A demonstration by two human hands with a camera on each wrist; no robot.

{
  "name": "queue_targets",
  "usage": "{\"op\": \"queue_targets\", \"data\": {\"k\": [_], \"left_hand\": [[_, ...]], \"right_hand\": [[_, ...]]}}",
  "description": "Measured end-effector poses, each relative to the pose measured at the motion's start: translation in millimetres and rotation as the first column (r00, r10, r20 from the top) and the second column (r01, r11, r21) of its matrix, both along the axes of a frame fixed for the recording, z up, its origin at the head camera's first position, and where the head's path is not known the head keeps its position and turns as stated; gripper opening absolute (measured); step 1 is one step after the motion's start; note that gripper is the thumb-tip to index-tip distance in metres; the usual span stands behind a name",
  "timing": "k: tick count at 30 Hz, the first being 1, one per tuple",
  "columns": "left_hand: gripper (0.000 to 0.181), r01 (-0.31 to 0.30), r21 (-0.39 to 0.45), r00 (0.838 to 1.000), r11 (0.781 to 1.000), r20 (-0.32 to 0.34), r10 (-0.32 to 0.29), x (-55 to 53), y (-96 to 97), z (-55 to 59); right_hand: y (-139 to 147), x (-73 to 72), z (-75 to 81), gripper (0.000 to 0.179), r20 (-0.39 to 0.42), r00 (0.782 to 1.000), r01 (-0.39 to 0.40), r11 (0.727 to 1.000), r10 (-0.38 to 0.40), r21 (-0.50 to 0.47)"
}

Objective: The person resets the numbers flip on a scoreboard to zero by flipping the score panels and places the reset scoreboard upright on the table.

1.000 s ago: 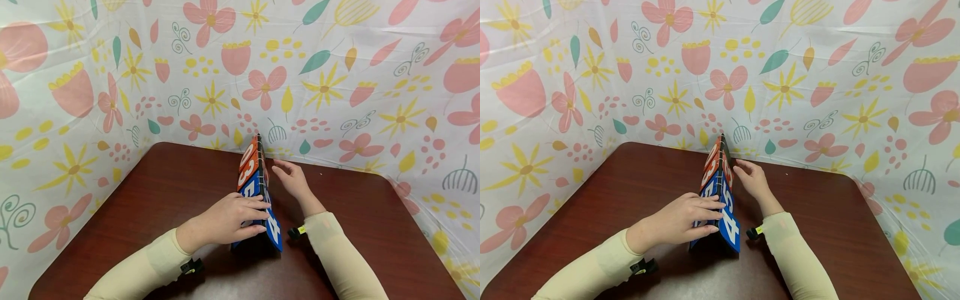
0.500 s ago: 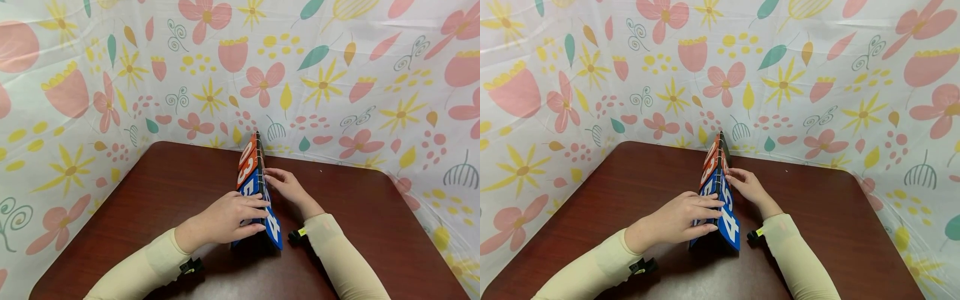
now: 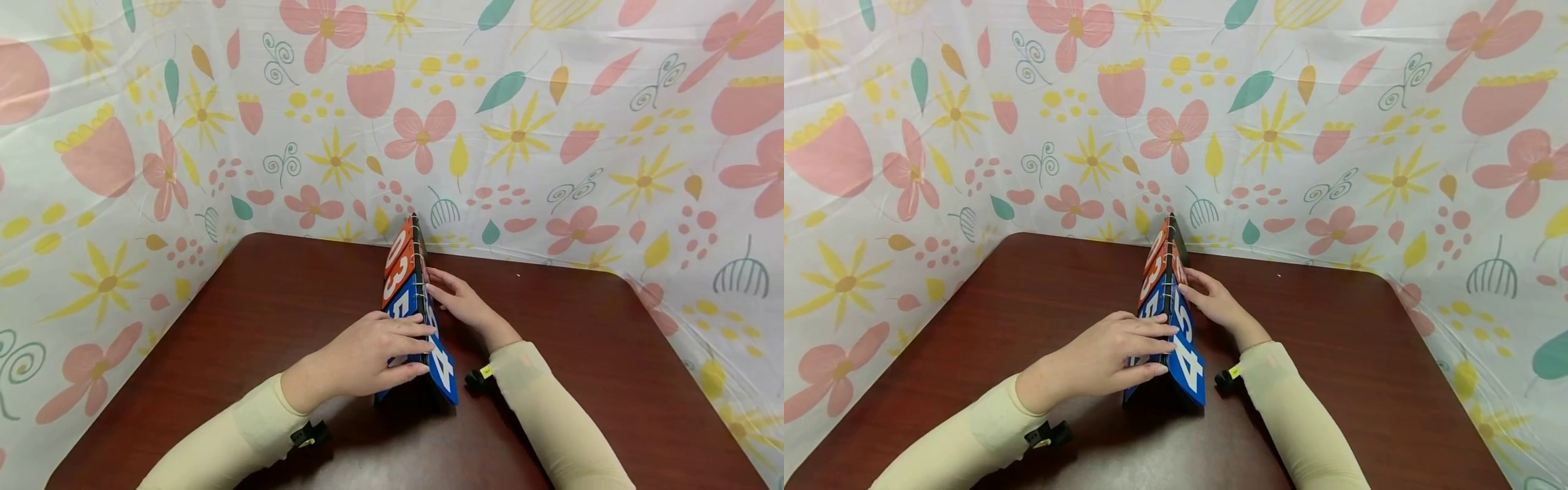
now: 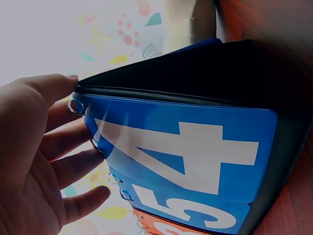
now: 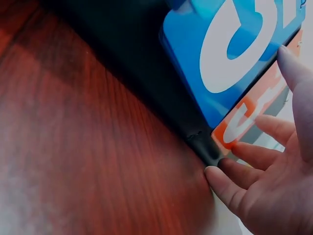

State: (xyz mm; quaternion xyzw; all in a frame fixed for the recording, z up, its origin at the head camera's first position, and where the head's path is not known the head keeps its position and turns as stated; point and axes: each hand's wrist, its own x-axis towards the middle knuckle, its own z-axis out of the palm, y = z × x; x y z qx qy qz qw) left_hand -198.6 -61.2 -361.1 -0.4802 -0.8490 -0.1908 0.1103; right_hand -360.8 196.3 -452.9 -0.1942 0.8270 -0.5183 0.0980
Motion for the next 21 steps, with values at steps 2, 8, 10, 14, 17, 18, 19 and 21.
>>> {"op": "queue_targets", "data": {"k": [2, 8, 10, 14, 17, 18, 19, 21], "left_hand": [[0.039, 0.0, 0.004, 1.0, 1.0, 0.005, 0.0, 0.2, -0.3, 0.0], [0.038, 0.006, 0.012, 1.0, 1.0, 0.004, -0.006, 0.1, -0.8, -0.2], [0.038, 0.007, 0.01, 1.0, 1.0, 0.0, -0.007, 0.1, -0.9, 0.0], [0.039, 0.007, 0.009, 1.0, 1.0, -0.001, -0.007, 0.1, -0.7, 0.0], [0.039, 0.004, 0.008, 1.0, 1.0, 0.0, -0.004, 0.2, -0.6, -0.2], [0.039, 0.003, 0.007, 1.0, 1.0, -0.001, -0.003, 0.2, -0.6, -0.2], [0.039, 0.003, 0.006, 1.0, 1.0, -0.001, -0.003, 0.3, -0.6, -0.3], [0.039, 0.002, 0.005, 1.0, 1.0, -0.003, -0.002, 0.3, -0.7, -0.5]], "right_hand": [[-1, -2.8, -1.0, 0.062, 0.023, 1.0, 0.011, 1.0, -0.011, 0.007], [-1, -7.5, -3.3, 0.062, 0.042, 0.998, 0.042, 0.999, -0.042, -0.003], [-1, -8.0, -4.3, 0.062, 0.04, 0.998, 0.057, 0.998, -0.056, -0.009], [0, -8.8, -6.1, 0.064, 0.041, 0.995, 0.087, 0.996, -0.087, -0.02], [1, -10.1, -7.4, 0.064, 0.038, 0.993, 0.114, 0.993, -0.113, -0.02], [2, -10.7, -8.0, 0.064, 0.038, 0.992, 0.125, 0.992, -0.124, -0.02], [2, -11.3, -8.3, 0.062, 0.041, 0.989, 0.14, 0.99, -0.14, -0.021], [4, -12.4, -8.5, 0.059, 0.045, 0.985, 0.168, 0.985, -0.167, -0.022]]}}
